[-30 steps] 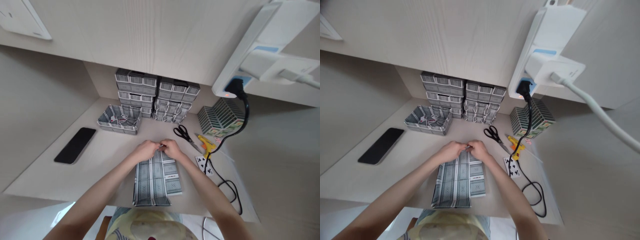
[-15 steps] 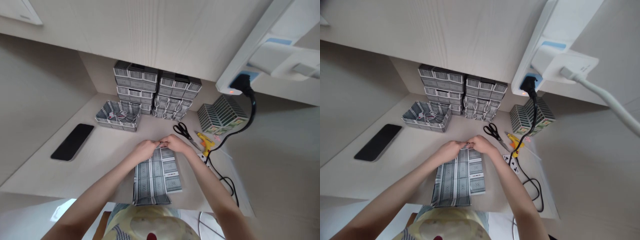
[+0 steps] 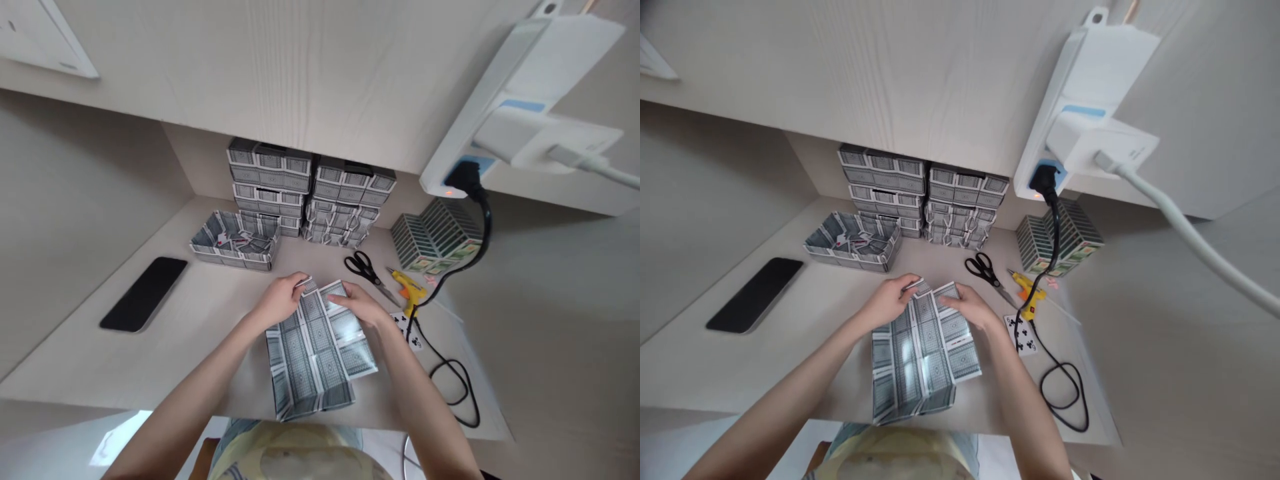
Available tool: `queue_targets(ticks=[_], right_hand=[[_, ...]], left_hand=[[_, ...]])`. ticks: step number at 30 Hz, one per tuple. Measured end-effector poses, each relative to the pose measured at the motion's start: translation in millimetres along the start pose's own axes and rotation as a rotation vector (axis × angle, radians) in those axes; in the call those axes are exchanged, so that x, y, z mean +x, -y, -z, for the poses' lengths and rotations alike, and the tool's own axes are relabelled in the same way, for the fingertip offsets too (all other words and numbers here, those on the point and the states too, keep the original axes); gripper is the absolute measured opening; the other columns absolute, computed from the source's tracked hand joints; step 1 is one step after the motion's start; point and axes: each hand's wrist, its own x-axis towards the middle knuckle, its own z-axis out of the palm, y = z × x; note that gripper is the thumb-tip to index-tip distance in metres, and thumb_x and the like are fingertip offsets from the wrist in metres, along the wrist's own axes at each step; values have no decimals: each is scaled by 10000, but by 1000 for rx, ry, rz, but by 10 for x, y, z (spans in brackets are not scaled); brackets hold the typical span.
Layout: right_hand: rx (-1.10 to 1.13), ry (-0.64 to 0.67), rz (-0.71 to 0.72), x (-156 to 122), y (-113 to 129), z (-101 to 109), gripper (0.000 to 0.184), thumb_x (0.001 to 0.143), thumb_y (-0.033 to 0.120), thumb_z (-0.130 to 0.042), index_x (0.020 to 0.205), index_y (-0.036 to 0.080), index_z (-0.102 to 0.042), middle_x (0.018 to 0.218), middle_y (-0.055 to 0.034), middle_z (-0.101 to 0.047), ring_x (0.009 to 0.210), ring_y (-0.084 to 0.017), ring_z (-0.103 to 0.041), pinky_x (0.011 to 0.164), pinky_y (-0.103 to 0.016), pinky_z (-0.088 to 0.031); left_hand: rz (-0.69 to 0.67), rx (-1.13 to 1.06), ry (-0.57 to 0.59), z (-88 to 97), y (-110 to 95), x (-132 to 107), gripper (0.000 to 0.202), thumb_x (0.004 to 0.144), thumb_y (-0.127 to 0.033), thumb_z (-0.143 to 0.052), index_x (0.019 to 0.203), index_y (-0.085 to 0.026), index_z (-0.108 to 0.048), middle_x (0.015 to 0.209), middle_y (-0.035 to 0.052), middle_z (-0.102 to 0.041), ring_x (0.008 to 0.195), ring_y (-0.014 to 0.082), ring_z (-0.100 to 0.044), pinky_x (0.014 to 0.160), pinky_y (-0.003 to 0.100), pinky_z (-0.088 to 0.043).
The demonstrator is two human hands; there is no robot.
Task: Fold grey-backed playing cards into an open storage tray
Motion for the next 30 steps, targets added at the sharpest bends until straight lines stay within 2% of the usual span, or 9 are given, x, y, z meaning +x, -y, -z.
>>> queue_targets(ticks=[4,8,11,15,20,25,28,30], right_hand=[[-166,-25,98,-67,248,-106,215,728,299,-543,873,146,-588,804,-10,-625,744,-152,-563,687,-254,-434],[-377,-89,214,-115,398,-168,197,759,232,-477,908,177,-593,833,2,-619,796,-153,-553,736,-250,-412],[-441,-110,238,-154,454,-201,213,761,207,-459,926,182,-592,850,1,-622,791,-148,-551,727,-237,-407],[-496,-149,241,-185,493,-231,183,757,202,-454,874,173,-592,788,1,-617,734,-141,-541,674,-221,-400],[-499,-180,202,-198,489,-219,145,751,223,-466,815,163,-581,739,0,-598,697,-140,-532,643,-219,-397],[-363,-72,195,-140,399,-161,208,748,238,-484,916,178,-591,816,8,-610,756,-143,-540,678,-222,-410],[-375,-82,179,-10,286,-126,151,721,262,-519,808,170,-600,734,22,-586,711,-134,-523,640,-210,-403],[-404,-80,149,116,176,-111,124,690,271,-552,733,162,-593,659,33,-561,646,-123,-506,597,-205,-391]], left_hand=[[-27,-28,20,88,-93,10,253,795,-293,-461,980,-212,-615,961,19,-674,877,169,-605,786,240,-433],[-1,-56,-51,130,-158,37,215,770,-312,-493,879,-218,-653,858,-3,-689,792,155,-617,731,228,-435],[9,-93,-105,118,-189,43,182,743,-297,-519,830,-215,-656,810,-20,-688,756,142,-617,690,217,-435],[7,-131,-137,85,-234,32,166,735,-255,-516,825,-219,-652,843,-27,-688,800,142,-615,732,221,-436],[-17,-158,-134,94,-272,16,190,750,-230,-500,858,-222,-657,872,-32,-693,819,135,-618,754,215,-439],[43,-23,-76,118,-239,19,212,781,-257,-476,825,-263,-683,814,-44,-703,754,139,-624,723,229,-439],[48,52,-33,92,-158,28,212,783,-249,-467,845,-250,-670,850,-16,-698,794,160,-622,751,250,-438],[-8,45,54,74,-88,24,230,748,-205,-491,924,-235,-636,945,1,-677,868,167,-609,795,251,-432]])
